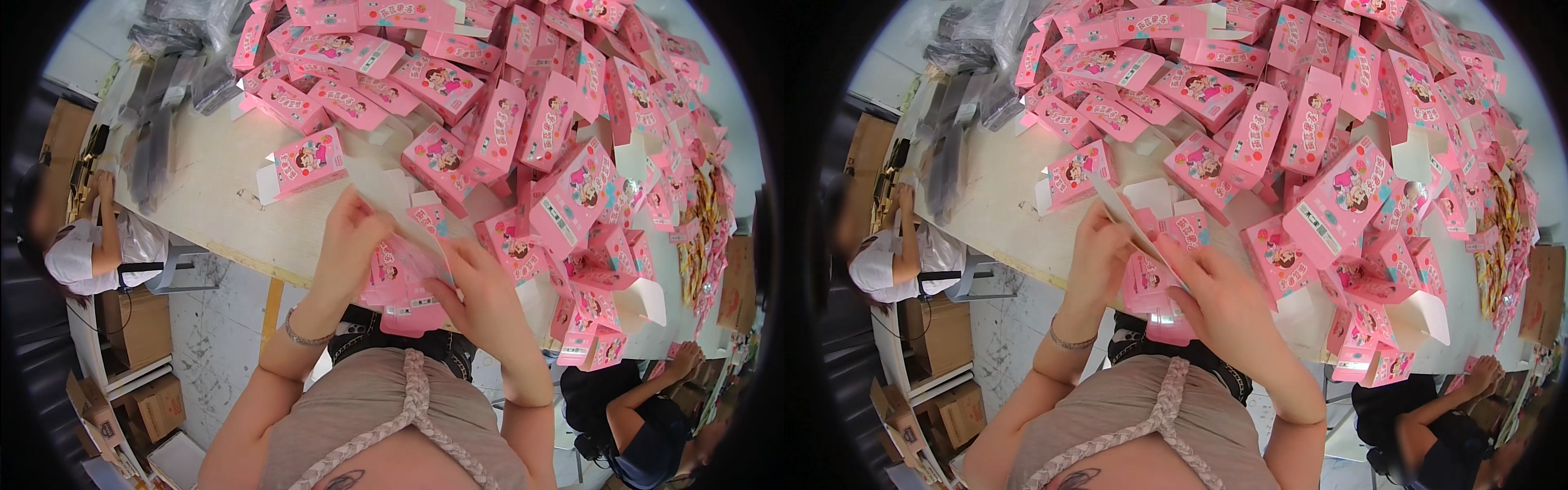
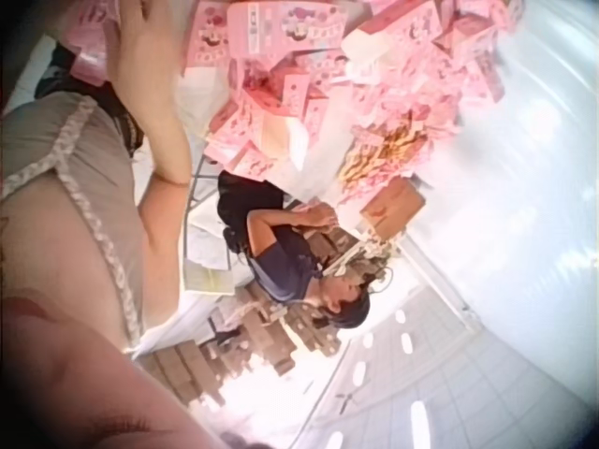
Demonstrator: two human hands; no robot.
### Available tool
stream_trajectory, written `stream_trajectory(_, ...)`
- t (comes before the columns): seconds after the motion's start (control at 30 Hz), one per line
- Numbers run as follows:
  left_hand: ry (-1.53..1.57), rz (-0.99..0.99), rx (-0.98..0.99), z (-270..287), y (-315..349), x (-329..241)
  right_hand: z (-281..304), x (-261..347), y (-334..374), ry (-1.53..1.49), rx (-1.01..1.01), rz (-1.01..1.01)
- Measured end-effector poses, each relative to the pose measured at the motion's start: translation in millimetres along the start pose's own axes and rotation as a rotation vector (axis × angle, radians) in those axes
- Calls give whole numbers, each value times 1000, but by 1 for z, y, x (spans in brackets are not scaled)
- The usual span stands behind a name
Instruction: The person folds and assembles small pink cardboard boxes at a table. They pick up flat pieces, fold the sides, and tuck flaps to form the box shape, then place the finished boxes on the table.
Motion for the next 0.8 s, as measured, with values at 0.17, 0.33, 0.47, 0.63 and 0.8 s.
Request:
stream_trajectory(0.17, 246, 25, 149, -33, 8, -26, -3, -6, -15, -347, -248, -63)
stream_trajectory(0.33, -355, -168, 136, -48, 29, -25, -7, -24, -14, -522, -443, 71)
stream_trajectory(0.47, -471, -109, 213, -43, 30, -23, -12, -36, -10, -491, -385, 156)
stream_trajectory(0.63, -564, -102, 195, -44, 32, -23, 2, -17, -23, -938, -537, 179)
stream_trajectory(0.8, -523, -476, 116, -44, 35, -24, 16, -8, -22, -870, -316, 54)
Point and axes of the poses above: each hand's wrist, its own y-axis away from the middle knuckle, its own z-axis out of the back of the hand, x = y × z, the point moved 4 cm from there along -y, towards the middle knuckle, and after that the axes turned 4 degrees about x, right-handed, at the moved point
